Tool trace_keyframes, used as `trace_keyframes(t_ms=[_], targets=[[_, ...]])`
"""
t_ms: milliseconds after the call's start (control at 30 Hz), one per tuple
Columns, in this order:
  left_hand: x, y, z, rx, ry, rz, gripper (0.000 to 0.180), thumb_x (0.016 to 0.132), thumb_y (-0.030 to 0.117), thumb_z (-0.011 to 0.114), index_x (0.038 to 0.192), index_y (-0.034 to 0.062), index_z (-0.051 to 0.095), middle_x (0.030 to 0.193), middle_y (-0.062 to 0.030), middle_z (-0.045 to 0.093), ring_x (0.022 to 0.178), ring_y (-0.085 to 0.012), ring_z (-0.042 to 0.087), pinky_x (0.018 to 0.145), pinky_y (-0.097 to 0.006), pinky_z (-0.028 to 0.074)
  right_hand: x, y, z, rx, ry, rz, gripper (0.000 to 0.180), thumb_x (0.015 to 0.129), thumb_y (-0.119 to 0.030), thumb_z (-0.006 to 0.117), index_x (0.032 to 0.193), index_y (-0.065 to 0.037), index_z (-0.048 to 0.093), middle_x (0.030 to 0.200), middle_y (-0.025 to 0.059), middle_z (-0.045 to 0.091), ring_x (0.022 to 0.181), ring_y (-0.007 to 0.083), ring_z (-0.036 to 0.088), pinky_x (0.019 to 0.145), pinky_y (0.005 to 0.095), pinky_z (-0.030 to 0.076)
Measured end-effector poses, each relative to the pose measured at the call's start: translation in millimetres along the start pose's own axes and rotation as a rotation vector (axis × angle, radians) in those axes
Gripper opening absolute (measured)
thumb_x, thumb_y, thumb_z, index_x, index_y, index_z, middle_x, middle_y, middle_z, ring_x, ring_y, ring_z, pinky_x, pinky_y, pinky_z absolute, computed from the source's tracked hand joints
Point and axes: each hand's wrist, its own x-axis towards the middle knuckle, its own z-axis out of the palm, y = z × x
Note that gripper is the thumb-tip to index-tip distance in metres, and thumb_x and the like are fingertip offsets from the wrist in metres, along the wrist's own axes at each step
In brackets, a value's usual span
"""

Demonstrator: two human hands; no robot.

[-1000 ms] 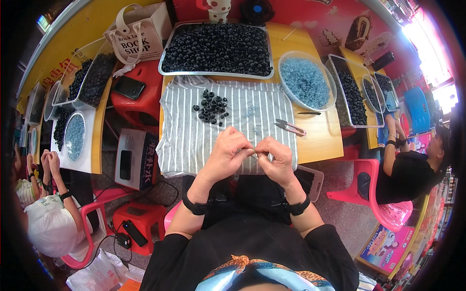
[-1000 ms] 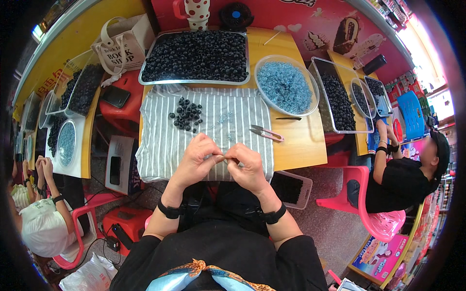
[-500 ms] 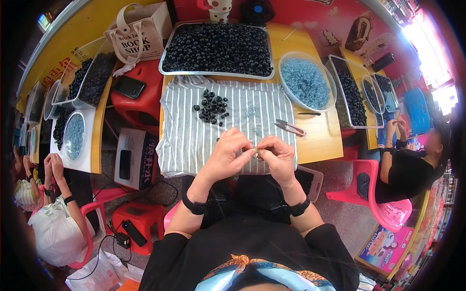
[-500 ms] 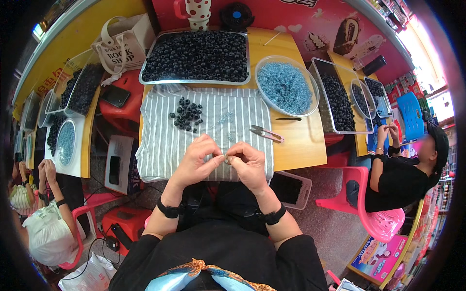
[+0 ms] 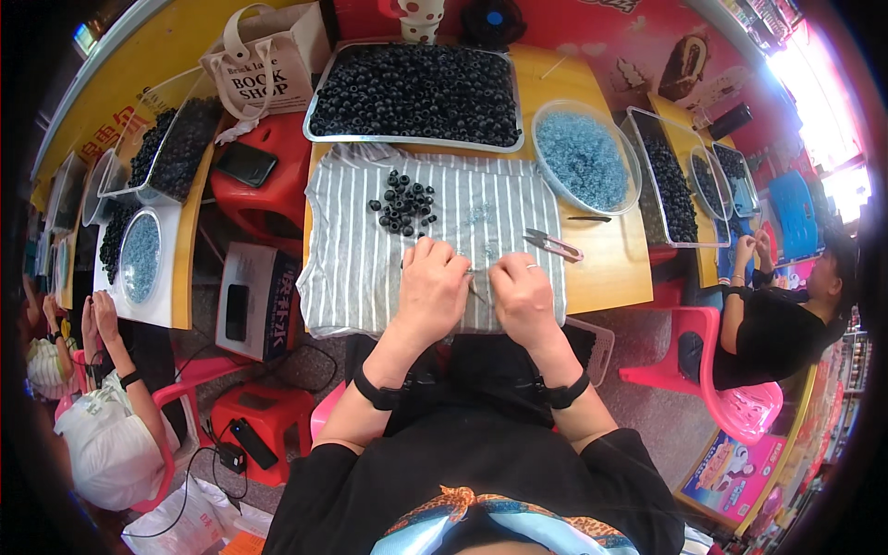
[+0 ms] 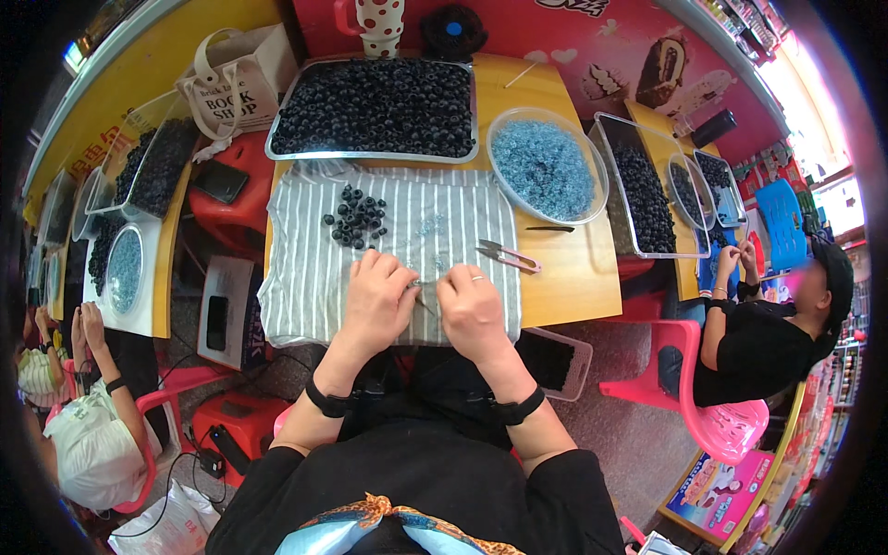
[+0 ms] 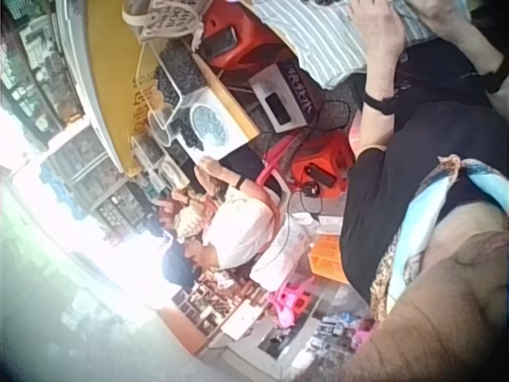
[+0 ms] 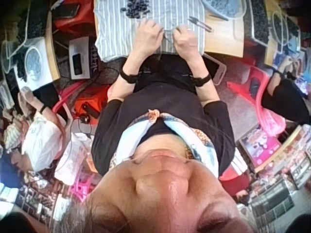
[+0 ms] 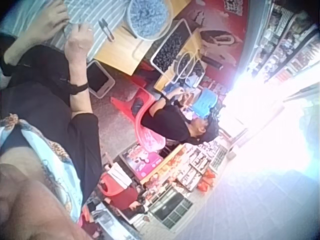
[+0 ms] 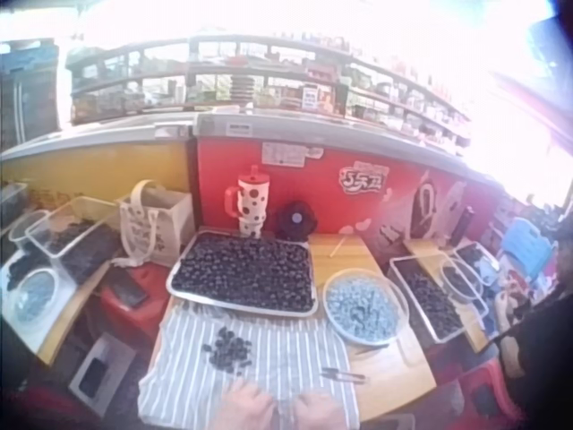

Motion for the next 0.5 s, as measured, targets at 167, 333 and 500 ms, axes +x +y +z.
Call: trace_keyframes(t_ms=[167,333,500], targets=[[5,-3,1,-0.007,0.089,-0.012,0.013,0.075,0.005,0.067,0.088,0.0063,0.066,0.084,-0.0064,0.056,0.087,-0.0287,0.051,0.075,-0.040,0.038,8,-12,-14,-0.399,-0.233,-0.216,0.014,0.072,-0.011,0.057,0.081,-0.001,0.062,0.088,0.0102,0.055,0.081,0.0238,0.055,0.068,0.0341,0.040],[6,-2,0,-0.039,0.092,-0.031,0.013,0.076,0.003,0.067,0.088,0.0061,0.066,0.085,-0.0067,0.056,0.086,-0.0288,0.051,0.074,-0.040,0.038,5,-13,-16,-0.376,-0.247,-0.220,0.021,0.072,-0.010,0.059,0.089,0.001,0.063,0.090,0.0104,0.056,0.083,0.0245,0.055,0.069,0.0356,0.040],[1,-5,2,-0.072,0.103,-0.035,0.014,0.075,0.003,0.068,0.088,0.0060,0.066,0.085,-0.0067,0.057,0.087,-0.0286,0.052,0.074,-0.040,0.039,11,-5,-19,-0.021,-0.129,-0.037,0.020,0.074,-0.006,0.064,0.094,0.000,0.063,0.089,0.0115,0.056,0.086,0.0297,0.057,0.072,0.0395,0.043]])
